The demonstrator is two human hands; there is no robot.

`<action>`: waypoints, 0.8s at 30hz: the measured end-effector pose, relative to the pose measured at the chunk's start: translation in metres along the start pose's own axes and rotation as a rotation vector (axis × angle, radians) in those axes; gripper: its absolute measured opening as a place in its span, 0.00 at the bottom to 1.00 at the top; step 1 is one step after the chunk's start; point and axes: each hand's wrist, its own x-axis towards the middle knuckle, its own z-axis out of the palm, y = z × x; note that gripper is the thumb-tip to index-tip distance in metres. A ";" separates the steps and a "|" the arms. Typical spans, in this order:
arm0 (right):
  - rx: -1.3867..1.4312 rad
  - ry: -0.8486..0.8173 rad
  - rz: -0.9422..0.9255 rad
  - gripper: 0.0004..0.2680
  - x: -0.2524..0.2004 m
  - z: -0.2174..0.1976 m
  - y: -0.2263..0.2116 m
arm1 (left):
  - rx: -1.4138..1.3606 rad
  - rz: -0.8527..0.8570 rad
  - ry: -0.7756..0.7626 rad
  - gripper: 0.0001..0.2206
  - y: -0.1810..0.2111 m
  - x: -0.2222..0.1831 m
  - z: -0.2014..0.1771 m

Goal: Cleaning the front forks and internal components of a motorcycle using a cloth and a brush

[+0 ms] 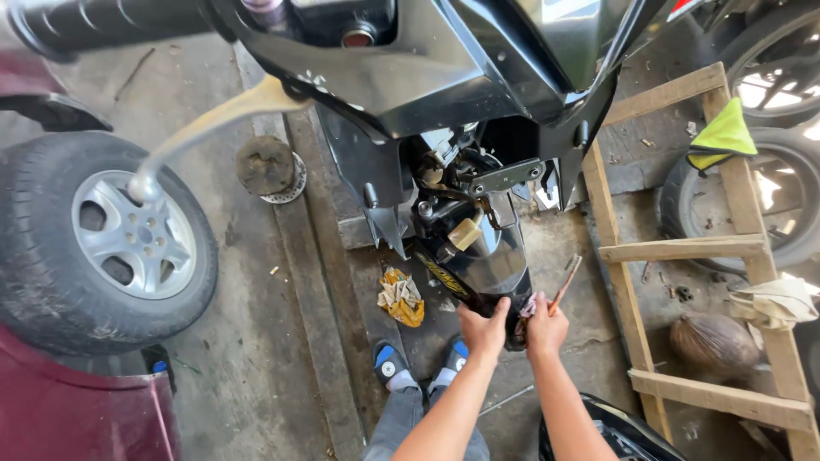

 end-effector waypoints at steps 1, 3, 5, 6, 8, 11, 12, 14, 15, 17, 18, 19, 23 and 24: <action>-0.027 0.005 -0.031 0.10 0.012 -0.002 0.002 | -0.010 -0.020 0.001 0.37 -0.006 0.003 0.012; -0.050 -0.009 -0.067 0.10 0.030 -0.009 0.002 | -0.025 -0.037 0.022 0.38 -0.006 0.000 0.032; -0.084 -0.011 -0.097 0.10 0.044 -0.017 -0.008 | -0.022 -0.106 0.005 0.39 0.007 -0.010 0.049; -0.085 -0.024 -0.102 0.10 0.055 -0.017 -0.006 | -0.028 -0.107 0.017 0.39 0.004 -0.007 0.063; -0.095 -0.015 -0.055 0.10 0.078 -0.018 -0.002 | -0.021 -0.165 0.029 0.40 -0.002 -0.002 0.093; -0.071 -0.100 -0.004 0.14 0.088 -0.030 -0.016 | -0.023 -0.217 0.029 0.43 0.023 -0.012 0.113; -0.065 -0.103 -0.010 0.14 0.082 -0.032 -0.033 | -0.027 -0.210 0.032 0.43 0.029 -0.013 0.119; 0.065 -0.212 0.009 0.15 0.066 -0.039 -0.064 | -0.033 -0.258 0.029 0.45 0.039 -0.017 0.132; 0.070 -0.212 0.010 0.15 0.064 -0.043 -0.065 | -0.030 -0.253 0.030 0.45 0.040 -0.016 0.138; 0.295 -0.239 0.070 0.15 0.060 -0.048 -0.070 | -0.022 -0.265 0.019 0.46 0.042 -0.012 0.149; 0.303 -0.234 0.073 0.15 0.073 -0.045 -0.049 | -0.015 -0.259 0.016 0.46 0.040 -0.011 0.153; 0.297 -0.195 0.089 0.13 0.086 -0.041 -0.027 | -0.056 -0.270 0.004 0.46 0.038 -0.009 0.156; 0.396 -0.212 0.277 0.07 0.114 -0.041 0.034 | -0.155 -0.258 -0.091 0.45 0.038 -0.006 0.154; 0.403 -0.208 0.278 0.07 0.089 -0.054 0.012 | -0.150 -0.252 -0.095 0.45 0.032 -0.001 0.152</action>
